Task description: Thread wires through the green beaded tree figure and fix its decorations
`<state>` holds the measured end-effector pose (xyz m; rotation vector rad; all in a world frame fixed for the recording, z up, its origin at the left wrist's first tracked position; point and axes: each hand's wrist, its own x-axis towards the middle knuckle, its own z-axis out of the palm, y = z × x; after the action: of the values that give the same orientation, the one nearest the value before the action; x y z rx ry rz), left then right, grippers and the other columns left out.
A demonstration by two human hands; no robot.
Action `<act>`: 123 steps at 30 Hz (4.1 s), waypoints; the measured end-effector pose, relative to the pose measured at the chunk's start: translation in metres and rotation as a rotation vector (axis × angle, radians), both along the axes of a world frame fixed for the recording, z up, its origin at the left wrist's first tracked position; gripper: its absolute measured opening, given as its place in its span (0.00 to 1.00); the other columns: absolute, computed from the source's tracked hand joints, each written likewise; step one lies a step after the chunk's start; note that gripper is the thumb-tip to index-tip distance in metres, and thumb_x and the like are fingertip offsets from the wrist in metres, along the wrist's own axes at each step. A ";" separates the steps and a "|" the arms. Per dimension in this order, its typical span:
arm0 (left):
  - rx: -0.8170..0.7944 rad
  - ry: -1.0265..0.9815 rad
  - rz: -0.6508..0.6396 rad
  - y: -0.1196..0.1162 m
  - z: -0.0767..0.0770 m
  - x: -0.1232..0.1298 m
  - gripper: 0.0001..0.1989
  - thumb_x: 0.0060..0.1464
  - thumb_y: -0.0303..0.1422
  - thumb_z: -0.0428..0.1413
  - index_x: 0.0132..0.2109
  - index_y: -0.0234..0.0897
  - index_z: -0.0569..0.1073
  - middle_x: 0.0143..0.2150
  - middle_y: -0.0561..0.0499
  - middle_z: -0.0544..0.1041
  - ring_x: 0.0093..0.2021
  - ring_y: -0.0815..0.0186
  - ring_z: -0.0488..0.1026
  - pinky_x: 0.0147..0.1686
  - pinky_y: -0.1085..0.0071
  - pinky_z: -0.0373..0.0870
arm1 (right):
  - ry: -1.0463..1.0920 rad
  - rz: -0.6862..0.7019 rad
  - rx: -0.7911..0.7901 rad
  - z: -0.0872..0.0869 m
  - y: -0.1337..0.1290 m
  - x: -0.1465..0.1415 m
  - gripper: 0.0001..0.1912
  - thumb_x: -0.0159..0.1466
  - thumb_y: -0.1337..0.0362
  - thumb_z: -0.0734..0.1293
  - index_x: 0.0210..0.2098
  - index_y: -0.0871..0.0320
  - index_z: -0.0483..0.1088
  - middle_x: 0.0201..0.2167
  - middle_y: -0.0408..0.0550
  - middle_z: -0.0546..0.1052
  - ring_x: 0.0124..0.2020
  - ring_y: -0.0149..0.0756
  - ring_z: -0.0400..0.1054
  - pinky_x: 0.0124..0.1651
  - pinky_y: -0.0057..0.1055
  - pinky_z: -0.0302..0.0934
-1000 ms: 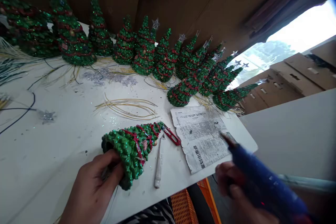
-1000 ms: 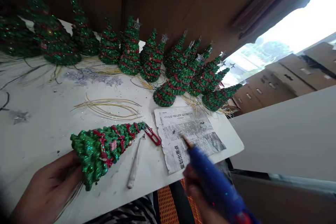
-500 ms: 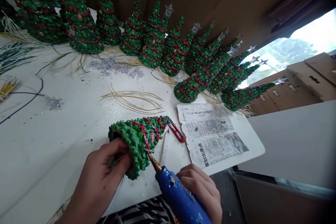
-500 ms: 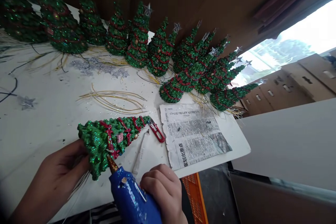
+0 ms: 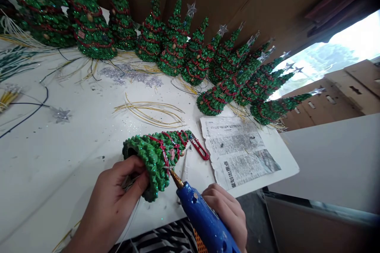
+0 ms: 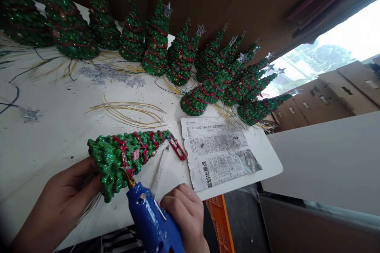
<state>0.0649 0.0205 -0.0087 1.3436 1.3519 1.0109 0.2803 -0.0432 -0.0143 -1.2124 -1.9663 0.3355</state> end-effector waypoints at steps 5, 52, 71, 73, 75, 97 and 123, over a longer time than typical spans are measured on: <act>0.003 0.006 -0.001 -0.001 -0.001 -0.002 0.09 0.48 0.37 0.56 0.27 0.43 0.81 0.26 0.54 0.82 0.24 0.68 0.76 0.25 0.81 0.73 | 0.004 -0.022 0.005 -0.002 -0.001 -0.001 0.14 0.74 0.66 0.55 0.33 0.57 0.65 0.20 0.42 0.68 0.21 0.29 0.62 0.24 0.27 0.56; -0.066 0.077 -0.071 0.002 0.003 0.000 0.15 0.50 0.41 0.52 0.25 0.39 0.77 0.22 0.51 0.77 0.24 0.65 0.72 0.24 0.76 0.68 | -0.421 -1.019 -0.400 -0.012 0.043 0.171 0.26 0.58 0.42 0.66 0.42 0.59 0.73 0.39 0.54 0.75 0.32 0.41 0.70 0.37 0.42 0.66; 0.005 0.025 -0.083 0.000 0.001 -0.003 0.12 0.53 0.37 0.54 0.29 0.40 0.80 0.23 0.53 0.79 0.22 0.67 0.73 0.24 0.79 0.70 | 0.132 0.028 0.107 -0.008 0.035 -0.037 0.29 0.66 0.73 0.64 0.66 0.50 0.62 0.55 0.51 0.78 0.63 0.45 0.68 0.60 0.53 0.69; 0.010 0.007 -0.086 0.001 0.001 -0.003 0.12 0.53 0.37 0.54 0.31 0.40 0.81 0.25 0.52 0.81 0.24 0.67 0.75 0.25 0.79 0.72 | 0.183 0.026 0.097 -0.012 0.035 -0.042 0.31 0.66 0.74 0.63 0.67 0.50 0.60 0.56 0.50 0.78 0.64 0.43 0.66 0.62 0.52 0.68; 0.018 -0.005 -0.088 0.001 0.001 -0.003 0.11 0.53 0.36 0.55 0.31 0.40 0.81 0.26 0.52 0.81 0.24 0.67 0.76 0.25 0.79 0.73 | 0.217 0.016 0.094 -0.015 0.033 -0.045 0.32 0.66 0.75 0.63 0.67 0.49 0.59 0.56 0.50 0.78 0.65 0.43 0.65 0.62 0.53 0.67; 0.053 0.045 -0.067 0.006 0.007 -0.004 0.13 0.49 0.35 0.55 0.20 0.39 0.76 0.16 0.55 0.74 0.17 0.69 0.71 0.17 0.82 0.68 | 0.165 0.006 0.150 -0.020 0.032 -0.046 0.32 0.66 0.74 0.63 0.68 0.51 0.58 0.58 0.53 0.76 0.65 0.44 0.65 0.62 0.54 0.67; -0.037 -0.057 -0.091 0.007 -0.001 -0.002 0.11 0.53 0.39 0.59 0.32 0.40 0.84 0.27 0.52 0.83 0.26 0.68 0.76 0.27 0.82 0.72 | 0.089 -0.031 0.206 -0.019 0.032 -0.049 0.28 0.67 0.74 0.64 0.65 0.55 0.62 0.55 0.52 0.76 0.63 0.43 0.65 0.60 0.48 0.68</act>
<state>0.0630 0.0270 -0.0101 1.3262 1.2502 0.9516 0.2308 -0.0116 -0.0335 -1.0766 -1.8534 0.1633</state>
